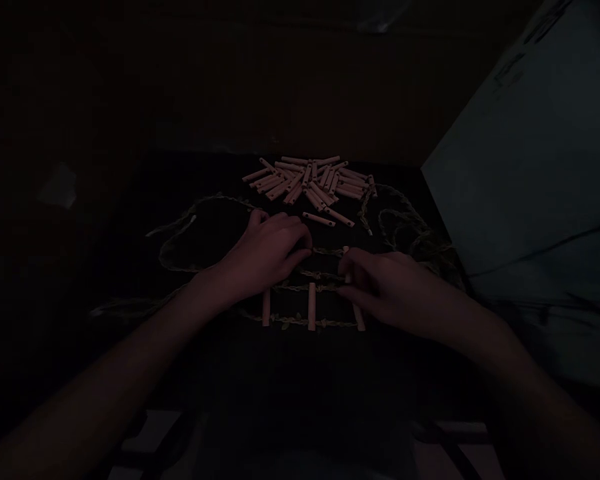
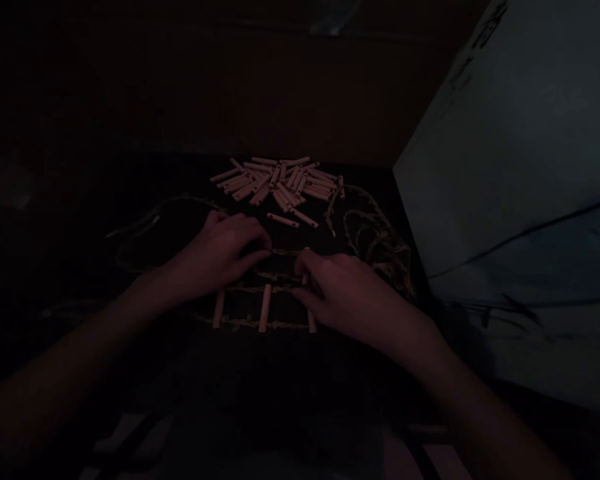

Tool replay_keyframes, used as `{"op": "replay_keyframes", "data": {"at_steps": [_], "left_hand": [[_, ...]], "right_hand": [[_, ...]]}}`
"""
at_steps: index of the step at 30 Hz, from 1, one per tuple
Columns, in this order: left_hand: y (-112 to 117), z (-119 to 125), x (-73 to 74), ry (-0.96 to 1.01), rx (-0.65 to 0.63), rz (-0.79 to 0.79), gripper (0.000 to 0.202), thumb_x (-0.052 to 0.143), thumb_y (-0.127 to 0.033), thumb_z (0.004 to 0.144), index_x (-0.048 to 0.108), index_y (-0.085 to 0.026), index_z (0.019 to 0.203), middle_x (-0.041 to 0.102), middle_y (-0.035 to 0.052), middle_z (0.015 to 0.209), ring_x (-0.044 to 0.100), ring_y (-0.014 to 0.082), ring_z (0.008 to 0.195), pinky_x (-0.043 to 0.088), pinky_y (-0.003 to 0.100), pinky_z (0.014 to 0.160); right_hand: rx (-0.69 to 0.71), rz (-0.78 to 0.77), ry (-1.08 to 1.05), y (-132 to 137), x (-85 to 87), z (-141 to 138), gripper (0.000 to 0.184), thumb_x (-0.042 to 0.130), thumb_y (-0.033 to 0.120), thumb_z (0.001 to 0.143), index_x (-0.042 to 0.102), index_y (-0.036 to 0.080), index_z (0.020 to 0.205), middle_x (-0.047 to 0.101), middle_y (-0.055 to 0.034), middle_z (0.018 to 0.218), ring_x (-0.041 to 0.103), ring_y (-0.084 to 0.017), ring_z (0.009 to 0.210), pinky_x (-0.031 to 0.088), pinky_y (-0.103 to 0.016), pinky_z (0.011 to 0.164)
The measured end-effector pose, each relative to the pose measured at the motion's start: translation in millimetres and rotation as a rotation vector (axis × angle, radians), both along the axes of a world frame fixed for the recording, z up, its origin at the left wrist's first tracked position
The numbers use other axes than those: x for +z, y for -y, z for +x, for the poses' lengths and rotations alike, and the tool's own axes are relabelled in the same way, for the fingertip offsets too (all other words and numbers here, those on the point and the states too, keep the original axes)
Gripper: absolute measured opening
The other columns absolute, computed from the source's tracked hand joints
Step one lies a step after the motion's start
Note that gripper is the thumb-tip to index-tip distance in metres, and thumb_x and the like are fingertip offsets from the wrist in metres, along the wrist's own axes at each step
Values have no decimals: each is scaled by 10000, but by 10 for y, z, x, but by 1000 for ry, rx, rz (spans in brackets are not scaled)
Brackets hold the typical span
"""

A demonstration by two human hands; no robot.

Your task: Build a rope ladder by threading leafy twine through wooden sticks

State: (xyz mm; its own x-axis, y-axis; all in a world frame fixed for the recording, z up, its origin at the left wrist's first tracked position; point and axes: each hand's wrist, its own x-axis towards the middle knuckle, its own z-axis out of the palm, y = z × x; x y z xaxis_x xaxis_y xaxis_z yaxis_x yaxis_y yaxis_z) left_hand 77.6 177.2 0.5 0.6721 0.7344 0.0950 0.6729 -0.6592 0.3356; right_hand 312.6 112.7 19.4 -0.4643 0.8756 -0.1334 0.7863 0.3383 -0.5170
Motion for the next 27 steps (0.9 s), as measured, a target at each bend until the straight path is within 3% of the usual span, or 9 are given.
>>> {"op": "replay_keyframes", "data": {"at_steps": [4,9,14,21,27], "left_hand": [[31,27,54,68,1,15,147,529,-261,981,642,-170,996,709,53,966,624,215,947,325,428,943],[74,58,111,266,-28,3,44,659,-218,906,671,-201,944,753,-9,922,674,174,912,356,390,969],[98,65,162,411,18,-25,208,766,-193,842,665,-209,1024,788,-39,940,732,176,935,391,377,964],[117,71,181,510,37,-165,153,767,-207,829,731,-192,978,784,-14,908,746,158,854,527,282,822],[158,98,197,555,55,-200,94,756,-170,820,749,-171,914,772,-18,863,721,128,782,541,230,741]], "right_hand": [[-145,172,-102,-66,-51,-43,103,645,301,931,615,203,922,635,36,695,587,-118,618,364,-243,576],[-231,328,-247,-85,-178,-145,108,655,261,912,626,192,990,652,11,750,605,-132,672,420,-247,634],[-248,349,-349,-45,-251,-226,48,648,235,912,642,189,901,682,-9,798,623,-138,710,452,-254,663],[-306,276,-434,-2,-252,-283,73,654,235,894,680,182,937,702,-12,820,642,-141,726,473,-258,670],[-410,186,-545,-2,-221,-330,42,672,210,845,685,185,876,700,3,776,635,-129,699,467,-239,636]]}}
